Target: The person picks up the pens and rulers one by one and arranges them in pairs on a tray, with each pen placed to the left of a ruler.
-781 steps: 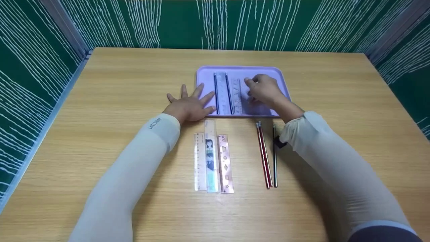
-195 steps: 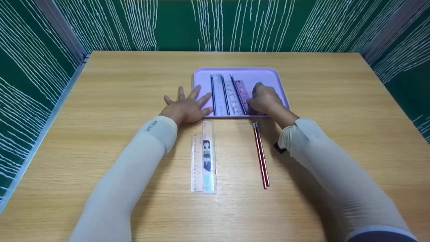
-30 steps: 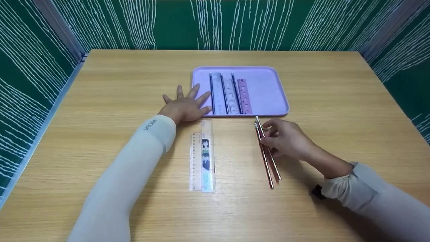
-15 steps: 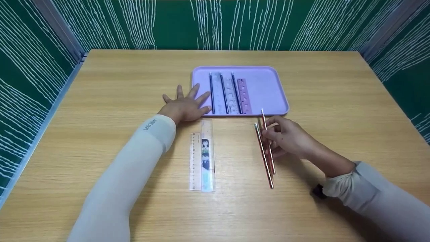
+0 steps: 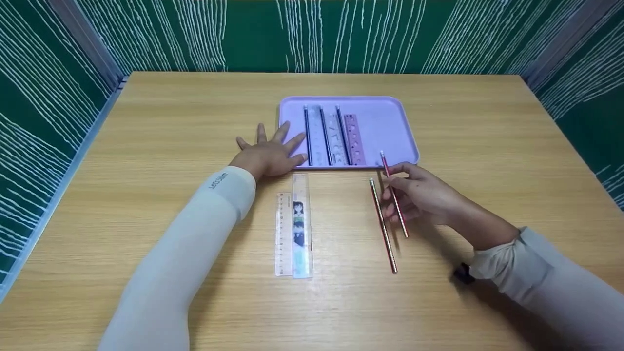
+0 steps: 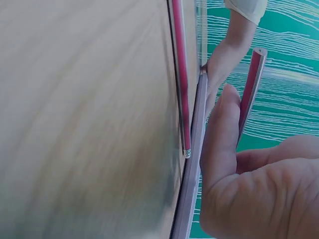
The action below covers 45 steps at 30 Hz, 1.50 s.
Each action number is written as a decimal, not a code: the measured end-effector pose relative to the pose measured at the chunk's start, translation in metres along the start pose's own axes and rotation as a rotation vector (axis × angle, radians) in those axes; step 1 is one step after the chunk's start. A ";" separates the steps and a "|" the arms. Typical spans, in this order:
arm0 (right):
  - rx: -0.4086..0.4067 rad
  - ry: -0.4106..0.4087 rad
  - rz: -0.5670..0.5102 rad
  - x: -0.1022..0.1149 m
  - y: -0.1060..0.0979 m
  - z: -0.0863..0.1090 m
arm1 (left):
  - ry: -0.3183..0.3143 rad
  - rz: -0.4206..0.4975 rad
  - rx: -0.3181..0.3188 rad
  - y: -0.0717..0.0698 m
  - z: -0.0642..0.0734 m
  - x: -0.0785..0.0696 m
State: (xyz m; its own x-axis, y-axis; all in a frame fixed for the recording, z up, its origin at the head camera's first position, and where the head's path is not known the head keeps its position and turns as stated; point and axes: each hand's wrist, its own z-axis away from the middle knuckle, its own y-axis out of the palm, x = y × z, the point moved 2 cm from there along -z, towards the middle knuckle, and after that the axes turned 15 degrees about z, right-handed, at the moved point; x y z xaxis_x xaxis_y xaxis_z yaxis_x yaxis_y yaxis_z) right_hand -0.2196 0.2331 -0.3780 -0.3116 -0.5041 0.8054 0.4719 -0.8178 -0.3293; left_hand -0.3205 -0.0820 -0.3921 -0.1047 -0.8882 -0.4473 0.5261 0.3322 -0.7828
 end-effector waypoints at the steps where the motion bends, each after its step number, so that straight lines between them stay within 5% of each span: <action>1: 0.007 -0.001 -0.015 0.000 -0.001 0.000 | 0.000 0.000 -0.001 0.000 0.000 0.000; 17: 0.094 -0.141 -0.057 0.005 -0.008 -0.004 | -0.003 0.002 -0.005 0.000 -0.001 0.001; 45: 0.035 -0.018 -0.244 0.017 -0.016 -0.019 | 0.003 0.004 -0.007 0.001 0.000 0.000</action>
State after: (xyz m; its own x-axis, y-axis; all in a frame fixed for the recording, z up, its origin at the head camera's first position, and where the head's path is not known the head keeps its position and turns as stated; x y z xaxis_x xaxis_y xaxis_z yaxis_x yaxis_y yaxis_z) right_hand -0.2479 0.2326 -0.3688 -0.4050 -0.2877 0.8679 0.4128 -0.9045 -0.1073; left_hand -0.3201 -0.0816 -0.3929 -0.1047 -0.8859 -0.4519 0.5203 0.3385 -0.7841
